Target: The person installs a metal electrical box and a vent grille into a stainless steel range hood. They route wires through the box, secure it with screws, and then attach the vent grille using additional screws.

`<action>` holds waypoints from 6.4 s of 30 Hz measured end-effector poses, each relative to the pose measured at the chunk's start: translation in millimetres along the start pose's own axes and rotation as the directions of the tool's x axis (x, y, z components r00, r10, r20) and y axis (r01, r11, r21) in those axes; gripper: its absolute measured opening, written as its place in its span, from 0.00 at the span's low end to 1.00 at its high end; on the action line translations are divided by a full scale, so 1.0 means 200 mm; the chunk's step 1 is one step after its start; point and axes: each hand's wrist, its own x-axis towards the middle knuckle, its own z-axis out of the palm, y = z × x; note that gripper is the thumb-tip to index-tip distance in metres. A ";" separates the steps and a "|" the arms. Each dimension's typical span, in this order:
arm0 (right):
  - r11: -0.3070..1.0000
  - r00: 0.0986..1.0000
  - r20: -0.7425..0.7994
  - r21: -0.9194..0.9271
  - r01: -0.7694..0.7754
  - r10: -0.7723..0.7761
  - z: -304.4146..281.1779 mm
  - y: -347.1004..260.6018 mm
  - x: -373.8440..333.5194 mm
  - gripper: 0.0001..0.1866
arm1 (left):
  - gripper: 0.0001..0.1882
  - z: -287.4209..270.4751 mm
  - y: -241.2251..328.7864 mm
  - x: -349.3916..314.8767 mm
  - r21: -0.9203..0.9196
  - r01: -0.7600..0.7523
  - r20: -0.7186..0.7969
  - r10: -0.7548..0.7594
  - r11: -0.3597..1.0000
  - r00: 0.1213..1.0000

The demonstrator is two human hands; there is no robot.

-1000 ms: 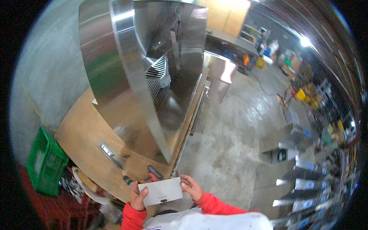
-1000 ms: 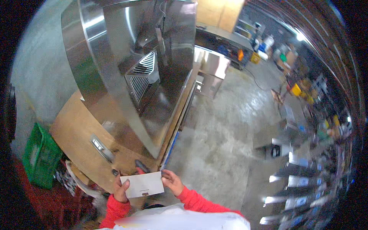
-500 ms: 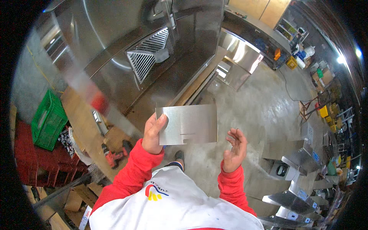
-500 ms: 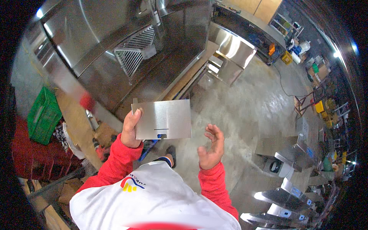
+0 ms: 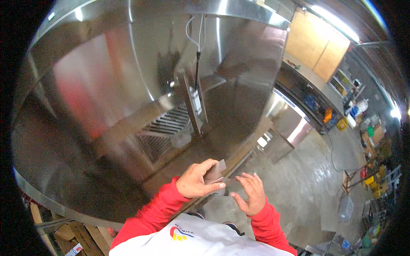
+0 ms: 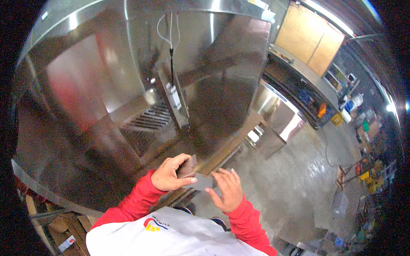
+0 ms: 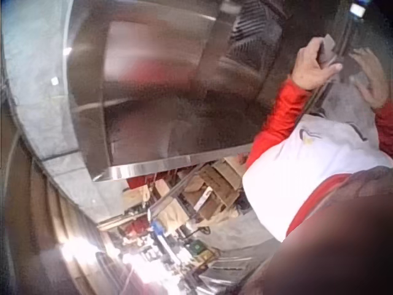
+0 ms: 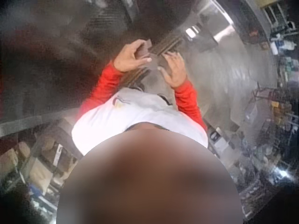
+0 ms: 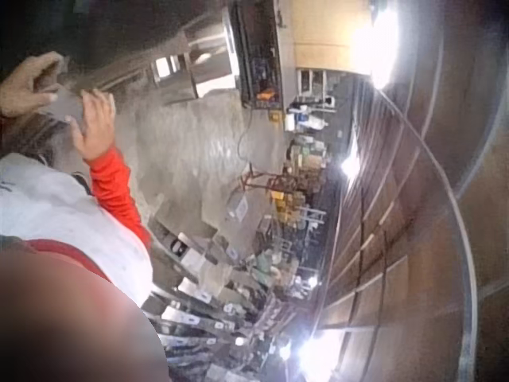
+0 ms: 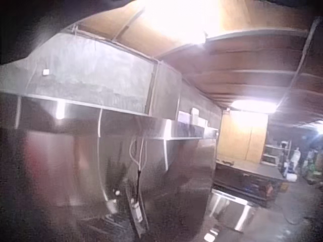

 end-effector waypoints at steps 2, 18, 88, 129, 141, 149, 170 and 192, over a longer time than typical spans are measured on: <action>0.992 0.999 -0.028 0.123 0.021 -0.017 0.03 0.11 0.18 0.19 | 0.32 -0.08 0.01 0.14 -0.029 0.025 -0.021 -0.025 0.999 0.999; -0.144 0.972 0.232 0.963 -0.226 0.025 0.15 0.82 1.41 0.10 | 0.24 -0.07 0.17 0.74 0.117 0.098 -0.872 0.055 0.988 0.487; -0.176 0.890 0.306 0.908 -0.379 -0.337 -0.02 0.49 2.00 0.12 | 0.15 -0.70 0.54 0.80 0.513 0.184 -0.609 0.204 0.838 0.766; -0.002 0.801 0.316 0.930 -0.368 -0.509 -0.08 0.49 2.15 0.06 | 0.07 -0.61 0.42 0.79 0.565 0.251 -0.732 0.337 0.786 0.592; -0.037 0.792 0.336 0.911 -0.410 -0.510 -0.07 0.43 2.12 0.07 | 0.05 -0.64 0.50 0.74 0.819 0.350 -0.569 0.562 0.454 0.601; -0.166 0.775 0.327 0.862 -0.479 -0.541 -0.03 0.41 2.12 0.08 | 0.03 -0.61 0.51 0.76 0.770 0.393 -0.634 0.533 0.503 0.560; -0.074 0.773 0.279 0.919 -0.387 -0.570 -0.04 0.41 2.11 0.08 | 0.05 -0.63 0.51 0.75 0.846 0.452 -0.520 0.629 0.283 0.579; -0.106 0.786 0.240 0.927 -0.360 -0.570 -0.08 0.32 2.05 0.14 | 0.09 -0.62 0.50 0.78 0.823 0.515 -0.489 0.758 0.238 0.432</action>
